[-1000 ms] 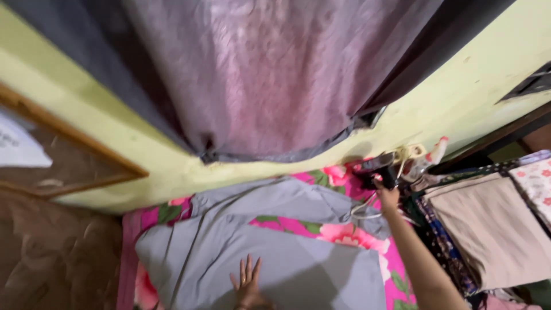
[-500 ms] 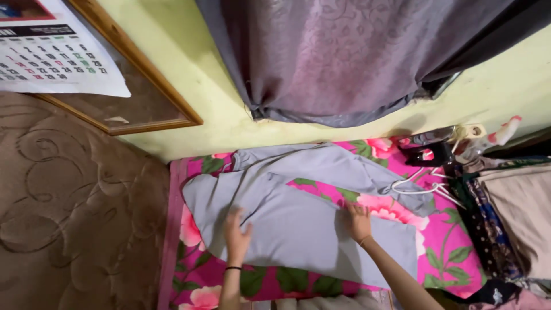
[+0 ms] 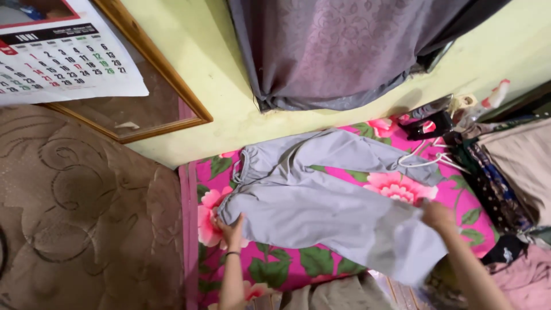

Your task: Ironing a pair of grey pants on a bed surface.

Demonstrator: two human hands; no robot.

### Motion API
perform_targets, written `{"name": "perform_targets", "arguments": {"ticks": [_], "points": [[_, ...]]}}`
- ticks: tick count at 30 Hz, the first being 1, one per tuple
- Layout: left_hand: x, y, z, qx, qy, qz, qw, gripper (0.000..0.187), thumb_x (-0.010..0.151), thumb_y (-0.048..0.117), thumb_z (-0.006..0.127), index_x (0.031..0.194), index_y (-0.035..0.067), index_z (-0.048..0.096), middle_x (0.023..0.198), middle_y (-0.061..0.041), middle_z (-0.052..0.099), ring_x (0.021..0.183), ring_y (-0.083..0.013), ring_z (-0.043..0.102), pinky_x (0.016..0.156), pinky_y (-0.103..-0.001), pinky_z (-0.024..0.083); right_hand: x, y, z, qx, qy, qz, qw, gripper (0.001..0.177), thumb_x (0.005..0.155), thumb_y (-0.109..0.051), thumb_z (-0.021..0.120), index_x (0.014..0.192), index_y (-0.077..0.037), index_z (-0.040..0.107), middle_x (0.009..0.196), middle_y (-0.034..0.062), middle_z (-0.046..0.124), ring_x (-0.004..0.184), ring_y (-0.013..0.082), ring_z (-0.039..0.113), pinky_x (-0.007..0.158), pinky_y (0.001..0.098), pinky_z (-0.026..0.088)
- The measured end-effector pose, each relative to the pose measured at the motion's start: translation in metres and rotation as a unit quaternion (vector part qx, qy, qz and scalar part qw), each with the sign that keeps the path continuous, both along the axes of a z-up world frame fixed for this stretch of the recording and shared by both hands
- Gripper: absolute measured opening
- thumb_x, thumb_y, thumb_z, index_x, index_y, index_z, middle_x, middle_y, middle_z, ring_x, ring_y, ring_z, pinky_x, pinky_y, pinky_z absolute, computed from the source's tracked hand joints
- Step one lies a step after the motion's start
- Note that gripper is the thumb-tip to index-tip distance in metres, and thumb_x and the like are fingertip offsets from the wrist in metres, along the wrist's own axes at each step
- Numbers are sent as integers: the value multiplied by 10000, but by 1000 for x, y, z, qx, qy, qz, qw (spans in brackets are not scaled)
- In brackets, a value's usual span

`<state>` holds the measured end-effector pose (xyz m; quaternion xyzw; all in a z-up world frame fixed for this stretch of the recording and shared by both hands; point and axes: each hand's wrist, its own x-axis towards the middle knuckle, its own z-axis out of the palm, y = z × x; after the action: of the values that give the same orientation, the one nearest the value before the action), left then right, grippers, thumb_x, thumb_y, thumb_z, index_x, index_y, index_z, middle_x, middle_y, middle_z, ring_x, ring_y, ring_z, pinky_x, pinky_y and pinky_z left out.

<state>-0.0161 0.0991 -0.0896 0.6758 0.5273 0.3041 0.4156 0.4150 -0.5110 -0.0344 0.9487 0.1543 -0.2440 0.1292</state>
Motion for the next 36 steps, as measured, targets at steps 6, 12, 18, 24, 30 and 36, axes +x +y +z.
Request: {"name": "perform_targets", "arguments": {"ticks": [6,12,18,24,30,36], "points": [[-33,-9,14,-40,-29,-31,998,1122,642,155,875,1569,25,255,1500,-253,490,1379,-368,499,1161,-439,378,-90,146,-20,329,-206,141,911,848,571,-481,808,1291,-58,659,1254,218,698,1120,436,659,876,727,466],[-141,-19,1,-191,157,-231,941,1398,504,195,1025,1580,71,142,1568,-226,384,1427,-331,423,1148,-411,398,-65,77,-133,-16,149,290,945,312,973,-331,520,1133,-145,712,1060,188,751,949,357,733,854,480,567],[-90,9,85,-69,175,-279,942,628,854,527,775,1176,-3,677,1104,-214,776,1050,-296,771,932,-422,572,-92,147,-80,312,85,46,945,352,934,-323,638,1166,-90,766,1146,152,778,1049,268,755,937,378,567],[44,18,1,-94,22,-295,951,603,787,447,830,1113,-24,643,1022,-197,752,921,-308,717,817,-414,551,-122,271,-126,653,119,-116,739,390,877,-127,682,1262,-63,678,1124,53,749,998,165,692,880,326,556],[52,38,-2,-380,92,-298,871,714,666,325,919,1243,-22,681,1250,-150,730,1102,-250,687,921,-347,541,-122,269,-96,583,270,-281,713,267,839,-169,729,1027,13,783,924,60,774,807,156,696,738,287,558],[39,7,-17,-186,152,-320,917,669,766,449,826,1250,12,678,1231,-167,754,1150,-292,717,976,-379,542,-152,248,62,576,355,-345,650,225,918,-284,734,893,-63,765,697,-40,572,584,91,445,516,271,324]]}}
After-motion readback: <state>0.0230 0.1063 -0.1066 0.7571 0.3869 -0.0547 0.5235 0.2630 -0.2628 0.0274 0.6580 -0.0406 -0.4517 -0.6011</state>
